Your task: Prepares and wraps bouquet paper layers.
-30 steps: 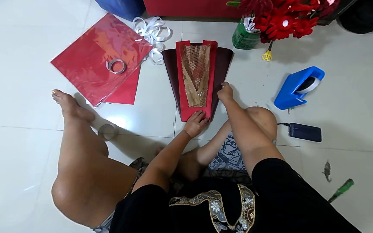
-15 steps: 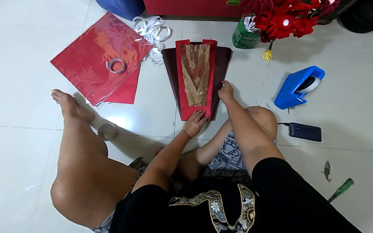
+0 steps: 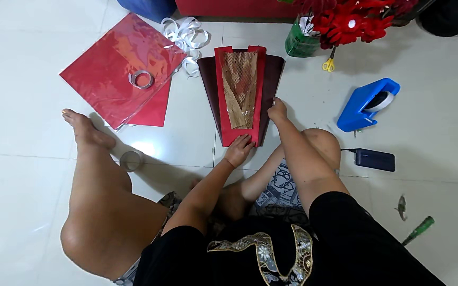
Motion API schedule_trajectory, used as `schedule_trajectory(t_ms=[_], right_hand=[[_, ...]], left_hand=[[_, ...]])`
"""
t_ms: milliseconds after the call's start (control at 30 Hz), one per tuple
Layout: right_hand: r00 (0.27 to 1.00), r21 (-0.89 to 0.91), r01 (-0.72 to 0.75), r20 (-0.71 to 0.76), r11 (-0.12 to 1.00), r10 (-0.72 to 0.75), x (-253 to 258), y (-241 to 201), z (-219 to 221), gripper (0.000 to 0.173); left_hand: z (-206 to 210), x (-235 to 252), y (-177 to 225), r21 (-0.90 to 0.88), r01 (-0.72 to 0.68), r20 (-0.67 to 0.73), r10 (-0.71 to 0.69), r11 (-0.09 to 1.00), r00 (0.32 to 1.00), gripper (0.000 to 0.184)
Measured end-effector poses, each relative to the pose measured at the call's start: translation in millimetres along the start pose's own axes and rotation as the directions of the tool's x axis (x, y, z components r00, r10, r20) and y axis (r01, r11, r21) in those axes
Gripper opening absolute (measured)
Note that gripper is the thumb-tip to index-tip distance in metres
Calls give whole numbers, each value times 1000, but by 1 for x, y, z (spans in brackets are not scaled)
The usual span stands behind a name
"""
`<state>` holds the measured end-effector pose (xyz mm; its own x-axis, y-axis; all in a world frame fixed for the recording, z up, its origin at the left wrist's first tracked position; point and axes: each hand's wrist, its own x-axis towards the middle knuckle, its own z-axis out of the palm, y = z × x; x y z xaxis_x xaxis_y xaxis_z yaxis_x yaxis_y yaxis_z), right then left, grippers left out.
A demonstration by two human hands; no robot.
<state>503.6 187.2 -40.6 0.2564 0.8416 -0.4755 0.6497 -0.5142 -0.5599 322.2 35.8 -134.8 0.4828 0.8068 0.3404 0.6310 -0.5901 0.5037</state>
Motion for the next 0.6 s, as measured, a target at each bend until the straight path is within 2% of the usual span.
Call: schedule_trajectory(t_ms=[200, 333, 400, 467, 533, 600], right_hand=[[1000, -9, 13, 2, 1000, -13, 0, 2, 0, 67], [998, 21, -59, 9, 998, 59, 4, 5, 5, 75], [992, 44, -125, 20, 991, 124, 1, 3, 6, 85], [982, 51, -185, 57, 981, 182, -8, 0, 5, 103], [971, 13, -221, 95, 975, 219, -19, -4, 6, 121], [964, -67, -232, 120, 971, 238, -30, -6, 7, 129]], left_hand=[[-2, 2, 1, 8, 12, 34, -12, 1000, 999, 27], [-3, 0, 2, 15, 28, 90, -29, 999, 995, 31], [-6, 1, 2, 6, 34, 133, -35, 999, 990, 32], [-7, 1, 2, 2, 29, 146, -29, 1000, 989, 32], [-8, 2, 1, -9, 41, 172, -38, 999, 984, 33], [-9, 3, 2, -22, 64, 202, -58, 998, 978, 35]])
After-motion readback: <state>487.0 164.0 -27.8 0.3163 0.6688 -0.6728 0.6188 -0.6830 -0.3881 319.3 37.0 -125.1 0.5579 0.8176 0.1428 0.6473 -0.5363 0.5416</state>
